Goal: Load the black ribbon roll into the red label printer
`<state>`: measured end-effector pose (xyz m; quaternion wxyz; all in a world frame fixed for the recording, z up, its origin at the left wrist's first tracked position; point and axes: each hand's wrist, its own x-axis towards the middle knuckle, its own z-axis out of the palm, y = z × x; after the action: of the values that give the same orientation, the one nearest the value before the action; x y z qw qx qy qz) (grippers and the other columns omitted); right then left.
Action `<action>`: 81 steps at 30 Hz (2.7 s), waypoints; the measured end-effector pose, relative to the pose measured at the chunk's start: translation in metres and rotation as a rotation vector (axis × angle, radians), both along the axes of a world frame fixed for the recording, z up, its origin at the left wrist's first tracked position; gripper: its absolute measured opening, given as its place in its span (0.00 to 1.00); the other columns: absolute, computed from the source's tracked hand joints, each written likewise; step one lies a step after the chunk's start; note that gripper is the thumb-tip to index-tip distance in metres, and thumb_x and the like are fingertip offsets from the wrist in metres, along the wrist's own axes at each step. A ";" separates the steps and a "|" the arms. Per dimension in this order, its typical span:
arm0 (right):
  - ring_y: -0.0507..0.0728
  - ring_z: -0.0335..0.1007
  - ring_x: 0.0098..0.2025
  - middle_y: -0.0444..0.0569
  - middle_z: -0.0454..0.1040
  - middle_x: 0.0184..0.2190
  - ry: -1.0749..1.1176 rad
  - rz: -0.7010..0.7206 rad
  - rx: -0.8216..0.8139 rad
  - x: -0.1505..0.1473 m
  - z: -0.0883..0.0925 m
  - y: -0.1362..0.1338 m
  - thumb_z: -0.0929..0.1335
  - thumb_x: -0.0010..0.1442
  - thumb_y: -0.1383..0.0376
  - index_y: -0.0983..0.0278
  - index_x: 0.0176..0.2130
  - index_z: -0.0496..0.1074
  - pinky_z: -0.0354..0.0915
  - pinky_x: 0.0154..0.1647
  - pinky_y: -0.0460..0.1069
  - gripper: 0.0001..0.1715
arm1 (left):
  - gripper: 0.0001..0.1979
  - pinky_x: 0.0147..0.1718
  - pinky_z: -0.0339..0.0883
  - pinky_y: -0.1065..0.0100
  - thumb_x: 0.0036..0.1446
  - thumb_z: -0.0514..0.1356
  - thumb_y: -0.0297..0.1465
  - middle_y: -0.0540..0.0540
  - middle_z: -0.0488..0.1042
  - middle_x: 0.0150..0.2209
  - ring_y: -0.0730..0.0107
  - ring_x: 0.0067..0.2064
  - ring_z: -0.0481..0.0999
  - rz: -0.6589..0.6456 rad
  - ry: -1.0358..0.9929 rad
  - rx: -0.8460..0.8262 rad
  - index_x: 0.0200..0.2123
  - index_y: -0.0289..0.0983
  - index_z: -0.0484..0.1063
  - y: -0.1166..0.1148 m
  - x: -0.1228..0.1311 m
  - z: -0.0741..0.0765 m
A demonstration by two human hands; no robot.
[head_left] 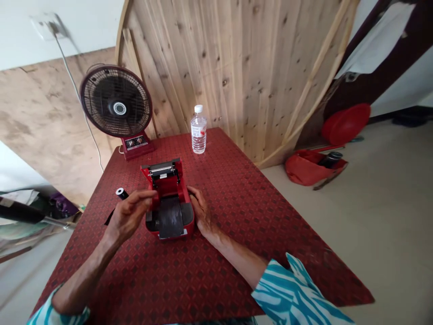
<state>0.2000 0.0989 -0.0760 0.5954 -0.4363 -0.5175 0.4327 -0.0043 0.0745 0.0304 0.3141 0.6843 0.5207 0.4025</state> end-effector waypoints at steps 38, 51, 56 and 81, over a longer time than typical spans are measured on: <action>0.59 0.69 0.54 0.50 0.74 0.50 0.052 0.042 -0.030 0.003 -0.003 0.004 0.62 0.62 0.56 0.59 0.51 0.70 0.63 0.57 0.57 0.20 | 0.27 0.38 0.71 0.66 0.42 0.68 0.30 0.49 0.77 0.34 0.66 0.35 0.76 0.121 -0.062 -0.005 0.48 0.37 0.69 0.067 -0.084 0.056; 0.59 0.69 0.54 0.50 0.74 0.50 0.016 0.035 -0.028 0.004 -0.005 0.005 0.62 0.62 0.57 0.58 0.50 0.71 0.62 0.58 0.58 0.19 | 0.20 0.43 0.70 0.60 0.37 0.66 0.35 0.44 0.80 0.37 0.54 0.43 0.78 0.145 0.331 -0.184 0.38 0.38 0.75 0.114 -0.094 -0.017; 0.60 0.68 0.55 0.49 0.74 0.51 0.032 0.044 -0.035 0.005 -0.002 0.003 0.63 0.62 0.56 0.58 0.50 0.71 0.62 0.59 0.58 0.19 | 0.35 0.56 0.66 0.55 0.45 0.63 0.50 0.36 0.76 0.54 0.50 0.57 0.73 0.150 0.105 -0.174 0.52 0.36 0.71 0.085 -0.140 -0.014; 0.62 0.70 0.55 0.51 0.74 0.52 0.077 0.048 -0.082 0.004 -0.010 0.006 0.64 0.60 0.53 0.58 0.51 0.69 0.63 0.57 0.60 0.22 | 0.20 0.22 0.62 0.73 0.41 0.72 0.41 0.52 0.73 0.24 0.73 0.23 0.70 0.055 -0.293 -0.224 0.34 0.37 0.71 -0.002 -0.099 0.013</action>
<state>0.2041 0.1045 -0.0865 0.5860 -0.4306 -0.4865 0.4843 -0.1037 0.0723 0.0436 0.4494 0.5647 0.5295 0.4458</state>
